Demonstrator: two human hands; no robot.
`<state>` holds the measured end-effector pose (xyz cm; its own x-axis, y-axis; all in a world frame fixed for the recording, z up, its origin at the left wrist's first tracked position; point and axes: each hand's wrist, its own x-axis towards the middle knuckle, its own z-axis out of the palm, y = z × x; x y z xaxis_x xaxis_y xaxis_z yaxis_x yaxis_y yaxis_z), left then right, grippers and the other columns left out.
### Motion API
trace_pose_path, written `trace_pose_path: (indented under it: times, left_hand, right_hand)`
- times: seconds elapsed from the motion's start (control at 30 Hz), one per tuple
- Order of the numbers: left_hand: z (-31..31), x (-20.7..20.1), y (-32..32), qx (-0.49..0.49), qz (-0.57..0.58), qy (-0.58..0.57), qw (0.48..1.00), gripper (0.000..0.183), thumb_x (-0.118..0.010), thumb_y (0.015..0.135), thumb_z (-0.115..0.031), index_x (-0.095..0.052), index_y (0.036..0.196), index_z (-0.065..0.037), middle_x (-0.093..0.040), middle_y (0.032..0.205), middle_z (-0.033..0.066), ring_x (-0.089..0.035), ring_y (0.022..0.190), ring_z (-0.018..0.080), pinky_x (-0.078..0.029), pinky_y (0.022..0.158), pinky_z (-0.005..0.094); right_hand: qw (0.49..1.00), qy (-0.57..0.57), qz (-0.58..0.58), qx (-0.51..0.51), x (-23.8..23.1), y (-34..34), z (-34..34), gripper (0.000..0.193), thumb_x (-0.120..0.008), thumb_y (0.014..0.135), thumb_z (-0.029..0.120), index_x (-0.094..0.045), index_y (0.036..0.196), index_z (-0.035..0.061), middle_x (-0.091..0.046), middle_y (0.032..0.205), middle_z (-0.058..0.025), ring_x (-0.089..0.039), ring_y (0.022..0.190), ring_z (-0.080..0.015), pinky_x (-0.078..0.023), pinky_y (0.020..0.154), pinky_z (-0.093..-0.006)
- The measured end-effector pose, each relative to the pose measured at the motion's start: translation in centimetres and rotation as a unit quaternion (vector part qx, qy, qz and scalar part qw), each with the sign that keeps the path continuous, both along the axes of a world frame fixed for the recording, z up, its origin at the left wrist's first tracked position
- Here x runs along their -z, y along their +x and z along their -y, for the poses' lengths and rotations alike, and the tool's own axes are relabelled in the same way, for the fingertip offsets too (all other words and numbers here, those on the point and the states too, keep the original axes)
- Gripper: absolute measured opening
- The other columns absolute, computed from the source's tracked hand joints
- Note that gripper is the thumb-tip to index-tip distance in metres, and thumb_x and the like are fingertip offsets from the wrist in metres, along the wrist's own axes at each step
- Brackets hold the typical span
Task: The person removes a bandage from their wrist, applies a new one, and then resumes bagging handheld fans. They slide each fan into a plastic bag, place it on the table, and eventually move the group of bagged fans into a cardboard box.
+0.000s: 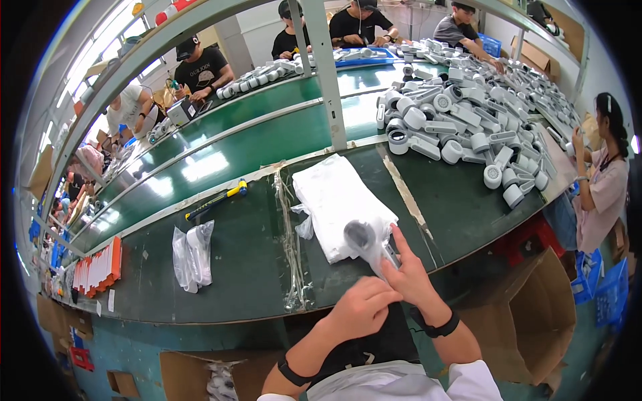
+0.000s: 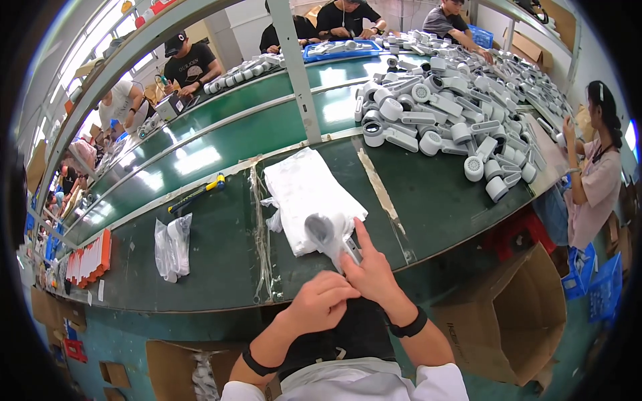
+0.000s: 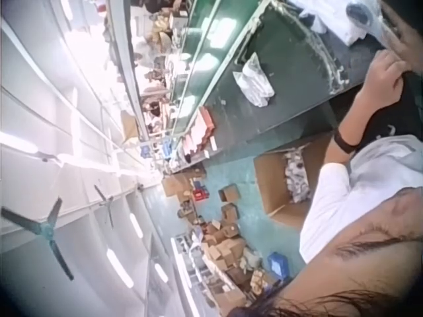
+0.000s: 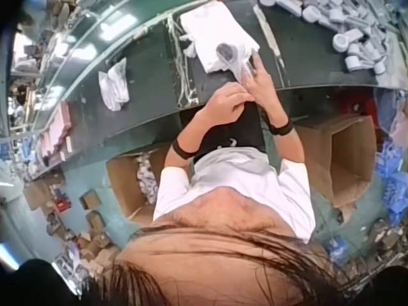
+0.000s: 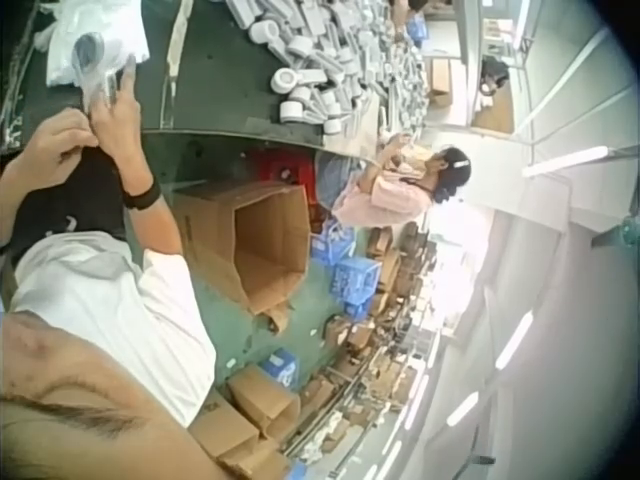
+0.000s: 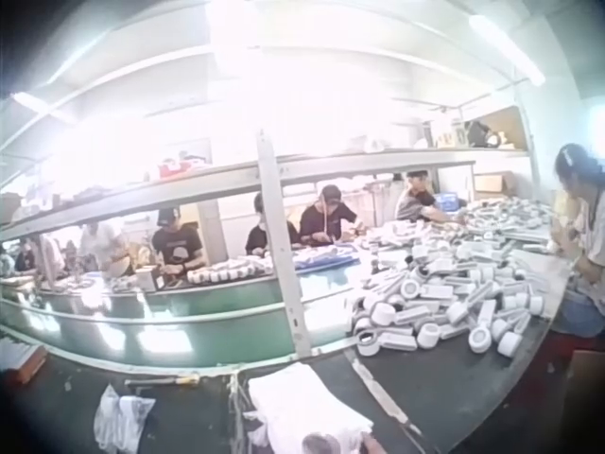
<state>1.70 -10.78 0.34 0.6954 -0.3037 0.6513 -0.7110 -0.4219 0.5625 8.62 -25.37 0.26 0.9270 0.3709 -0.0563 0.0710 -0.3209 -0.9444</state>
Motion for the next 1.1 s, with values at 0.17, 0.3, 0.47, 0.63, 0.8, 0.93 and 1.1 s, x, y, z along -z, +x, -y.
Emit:
trace_pose_path:
  times: [0.17,0.3,0.47,0.63,0.8,0.93,1.1]
  left_hand:
    - [0.0,0.8,-0.1,-0.176,0.051,-0.067,0.981,0.031,-0.068,0.069,0.006,-0.066,0.098,-0.003,-0.061,0.088,0.0114,-0.06,0.078,0.0298,-0.05,0.069,0.0358]
    - [-0.4,-1.7,2.2,-0.286,0.069,0.0,0.956,0.036,-0.083,0.068,-0.01,-0.065,0.097,-0.002,-0.059,0.092,0.0126,-0.058,0.076,0.0305,-0.05,0.067,0.0352]
    - [-1.1,-0.2,3.1,-0.311,0.02,-0.02,0.95,0.014,-0.073,0.075,-0.005,-0.061,0.084,-0.006,-0.062,0.074,0.0064,-0.06,0.072,0.0274,-0.047,0.065,0.038]
    - [-0.7,-1.0,2.0,-0.209,0.055,0.017,0.976,0.013,-0.072,0.074,0.001,-0.062,0.082,-0.003,-0.063,0.08,0.0097,-0.061,0.073,0.0295,-0.048,0.064,0.0363]
    - [-0.9,-0.2,0.6,0.001,-0.046,-0.021,0.999,0.013,-0.071,0.077,0.001,-0.064,0.086,-0.003,-0.064,0.083,0.0091,-0.063,0.079,0.0281,-0.049,0.067,0.0341]
    - [-3.2,-1.6,-0.5,0.093,-0.318,-0.06,0.942,0.012,-0.073,0.08,-0.001,-0.065,0.089,-0.001,-0.064,0.085,0.0084,-0.062,0.075,0.017,-0.05,0.066,0.0288]
    - [-3.8,1.8,0.3,-0.081,-0.276,-0.401,0.87,0.039,-0.071,0.088,-0.013,-0.054,0.121,-0.002,-0.062,0.111,0.006,-0.059,0.1,0.0145,-0.047,0.088,0.0299]
  right_hand:
    - [0.991,0.118,-0.057,0.035,1.2,-0.2,0.0,0.077,-0.057,0.089,0.019,-0.015,0.151,-0.0001,-0.067,0.078,-0.015,-0.066,0.062,-0.0223,-0.052,0.062,-0.0336]
    - [0.997,0.004,0.068,0.02,1.4,-0.8,0.0,0.079,-0.06,0.089,0.02,-0.014,0.15,-0.0014,-0.067,0.076,-0.0184,-0.066,0.062,-0.0322,-0.051,0.059,-0.039]
    - [0.99,-0.066,0.124,0.023,0.5,-1.4,-1.2,0.083,-0.063,0.087,0.022,-0.014,0.149,-0.0015,-0.064,0.072,-0.0215,-0.064,0.067,-0.0421,-0.049,0.059,-0.0454]
    - [0.982,-0.088,0.164,0.018,0.6,-1.0,-0.9,0.087,-0.065,0.086,0.021,-0.011,0.15,0.0,-0.065,0.072,-0.0203,-0.065,0.066,-0.042,-0.049,0.058,-0.0452]
    - [0.984,-0.015,0.175,0.011,0.9,-0.8,-0.7,0.083,-0.065,0.089,0.021,-0.012,0.151,0.0037,-0.066,0.075,-0.0189,-0.065,0.065,-0.0372,-0.05,0.061,-0.0396]
    - [0.986,0.042,0.159,0.024,1.8,-1.1,-0.6,0.06,-0.058,0.097,0.023,-0.03,0.146,0.0037,-0.068,0.082,-0.0147,-0.067,0.071,-0.0226,-0.051,0.067,-0.0323]
    - [0.963,0.27,0.009,0.011,2.2,-1.9,-2.6,0.045,-0.049,0.102,0.023,-0.04,0.14,0.0021,-0.067,0.102,-0.0057,-0.06,0.091,-0.0097,-0.048,0.08,-0.0255]
